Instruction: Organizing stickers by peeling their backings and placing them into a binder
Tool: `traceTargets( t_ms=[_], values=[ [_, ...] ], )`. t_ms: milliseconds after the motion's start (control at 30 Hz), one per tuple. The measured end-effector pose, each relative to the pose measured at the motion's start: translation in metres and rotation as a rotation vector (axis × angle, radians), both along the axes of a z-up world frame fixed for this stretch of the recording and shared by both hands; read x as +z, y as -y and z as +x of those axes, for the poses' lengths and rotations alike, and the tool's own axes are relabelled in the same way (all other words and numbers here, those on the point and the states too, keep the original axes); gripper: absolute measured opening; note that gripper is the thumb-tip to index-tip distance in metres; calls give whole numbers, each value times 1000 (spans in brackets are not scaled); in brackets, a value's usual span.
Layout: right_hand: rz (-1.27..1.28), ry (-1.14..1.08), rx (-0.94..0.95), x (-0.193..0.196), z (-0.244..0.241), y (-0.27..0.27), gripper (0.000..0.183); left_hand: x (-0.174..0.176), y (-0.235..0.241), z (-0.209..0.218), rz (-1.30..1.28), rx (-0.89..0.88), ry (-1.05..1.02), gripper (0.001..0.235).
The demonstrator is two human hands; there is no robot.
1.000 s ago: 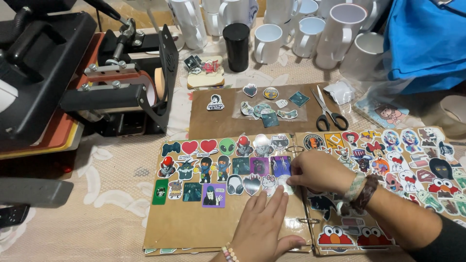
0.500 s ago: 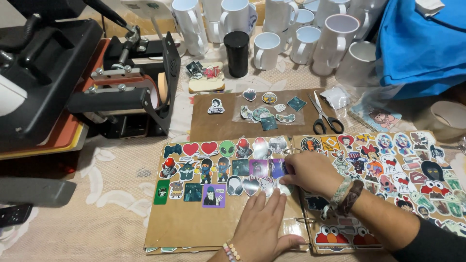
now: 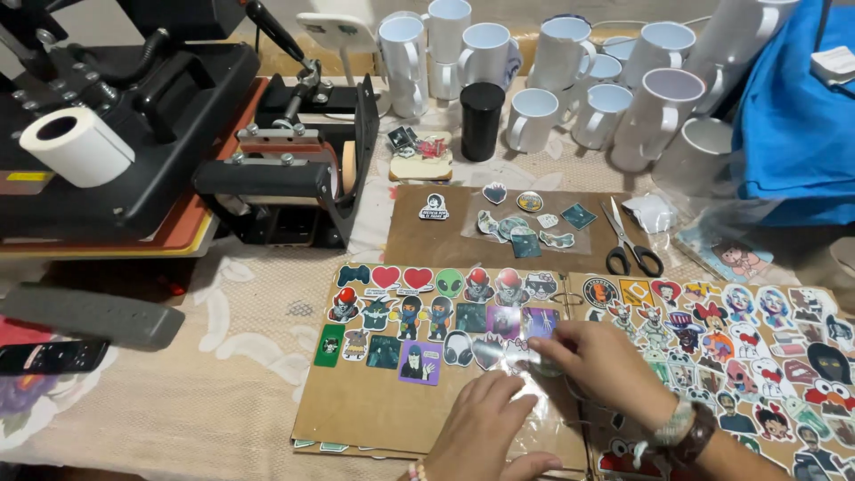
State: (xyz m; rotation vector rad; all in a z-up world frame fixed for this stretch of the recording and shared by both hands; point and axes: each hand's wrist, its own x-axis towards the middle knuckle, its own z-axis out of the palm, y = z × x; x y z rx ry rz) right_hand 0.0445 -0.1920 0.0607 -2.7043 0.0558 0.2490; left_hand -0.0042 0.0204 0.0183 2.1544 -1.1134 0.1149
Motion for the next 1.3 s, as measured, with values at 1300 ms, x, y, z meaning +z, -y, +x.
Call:
traceTargets(
  t_ms=[1300],
  values=[
    [-8,381,-516,-73,232,156,20,-54,-33,6,-494,314,167,16]
  ],
)
